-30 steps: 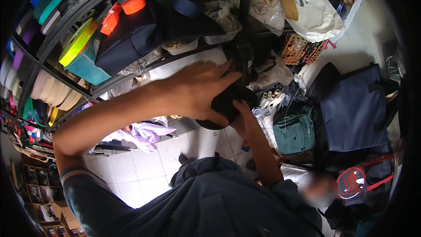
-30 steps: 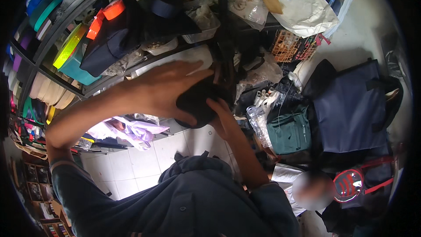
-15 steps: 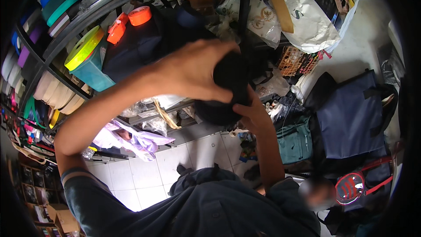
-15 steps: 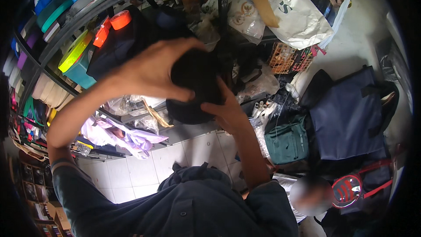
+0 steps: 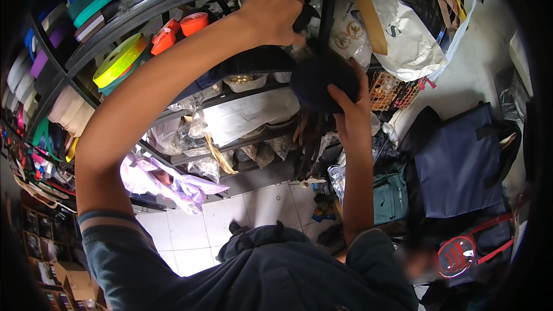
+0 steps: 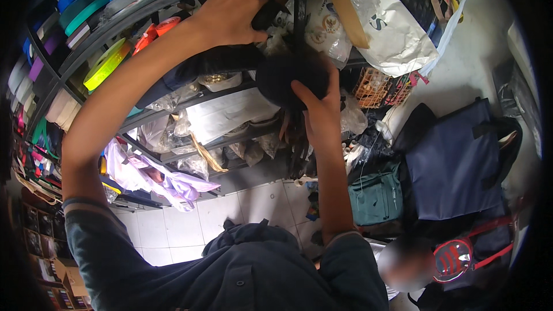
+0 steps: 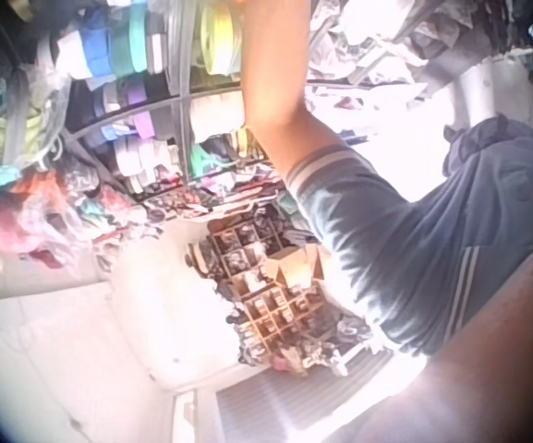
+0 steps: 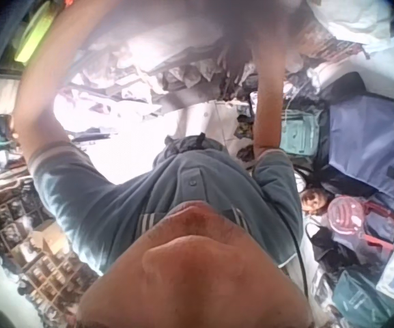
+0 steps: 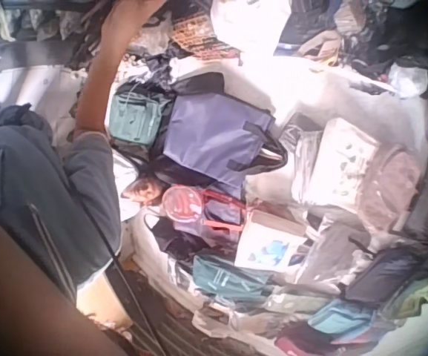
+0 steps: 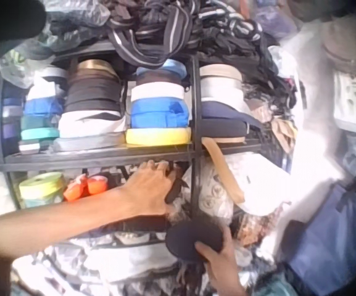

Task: The person organizes rolls of colored ribbons and tape by retrieving them from boxes and placing them onto shelves in a storage area.

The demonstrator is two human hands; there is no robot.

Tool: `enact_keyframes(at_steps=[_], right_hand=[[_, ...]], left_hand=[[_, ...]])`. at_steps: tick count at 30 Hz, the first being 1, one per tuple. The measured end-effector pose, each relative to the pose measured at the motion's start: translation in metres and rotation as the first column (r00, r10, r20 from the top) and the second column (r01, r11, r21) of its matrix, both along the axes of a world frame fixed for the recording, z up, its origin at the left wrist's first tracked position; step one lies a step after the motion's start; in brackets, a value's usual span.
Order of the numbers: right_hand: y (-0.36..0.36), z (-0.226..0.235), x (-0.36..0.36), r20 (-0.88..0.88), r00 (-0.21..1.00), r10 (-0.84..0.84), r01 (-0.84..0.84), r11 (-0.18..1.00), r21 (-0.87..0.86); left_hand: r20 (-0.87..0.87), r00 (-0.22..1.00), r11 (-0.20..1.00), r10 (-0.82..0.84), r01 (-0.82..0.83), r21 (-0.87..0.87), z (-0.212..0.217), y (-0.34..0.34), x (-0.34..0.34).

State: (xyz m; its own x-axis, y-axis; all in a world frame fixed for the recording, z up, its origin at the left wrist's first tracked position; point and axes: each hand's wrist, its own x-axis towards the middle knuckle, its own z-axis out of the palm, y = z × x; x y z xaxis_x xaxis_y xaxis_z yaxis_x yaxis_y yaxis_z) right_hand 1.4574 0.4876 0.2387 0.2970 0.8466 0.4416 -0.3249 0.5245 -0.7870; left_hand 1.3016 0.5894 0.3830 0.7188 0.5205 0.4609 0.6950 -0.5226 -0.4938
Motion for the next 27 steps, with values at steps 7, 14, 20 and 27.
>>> enact_keyframes(at_steps=[7, 14, 20, 27], right_hand=[[0.042, 0.035, -0.012, 0.503, 0.452, -0.737, 0.514, 0.676, 0.528], [0.103, 0.038, -0.032, 0.640, 0.345, -0.687, 0.433, 0.721, 0.540], [0.136, 0.045, -0.040, 0.697, 0.414, -0.585, 0.421, 0.802, 0.423], [0.123, 0.046, -0.041, 0.822, 0.320, -0.471, 0.462, 0.835, 0.299]], left_hand=[[-0.137, 0.982, 0.991, 0.130, -0.126, 0.038, -0.008, 0.026, 0.012], [-0.053, 0.970, 0.918, 0.239, -0.243, -0.313, 0.007, 0.048, 0.000], [-0.066, 0.997, 0.917, 0.038, -0.062, -0.394, 0.012, 0.076, -0.005], [-0.046, 0.998, 0.916, 0.035, -0.051, -0.398, 0.003, 0.064, -0.004]])
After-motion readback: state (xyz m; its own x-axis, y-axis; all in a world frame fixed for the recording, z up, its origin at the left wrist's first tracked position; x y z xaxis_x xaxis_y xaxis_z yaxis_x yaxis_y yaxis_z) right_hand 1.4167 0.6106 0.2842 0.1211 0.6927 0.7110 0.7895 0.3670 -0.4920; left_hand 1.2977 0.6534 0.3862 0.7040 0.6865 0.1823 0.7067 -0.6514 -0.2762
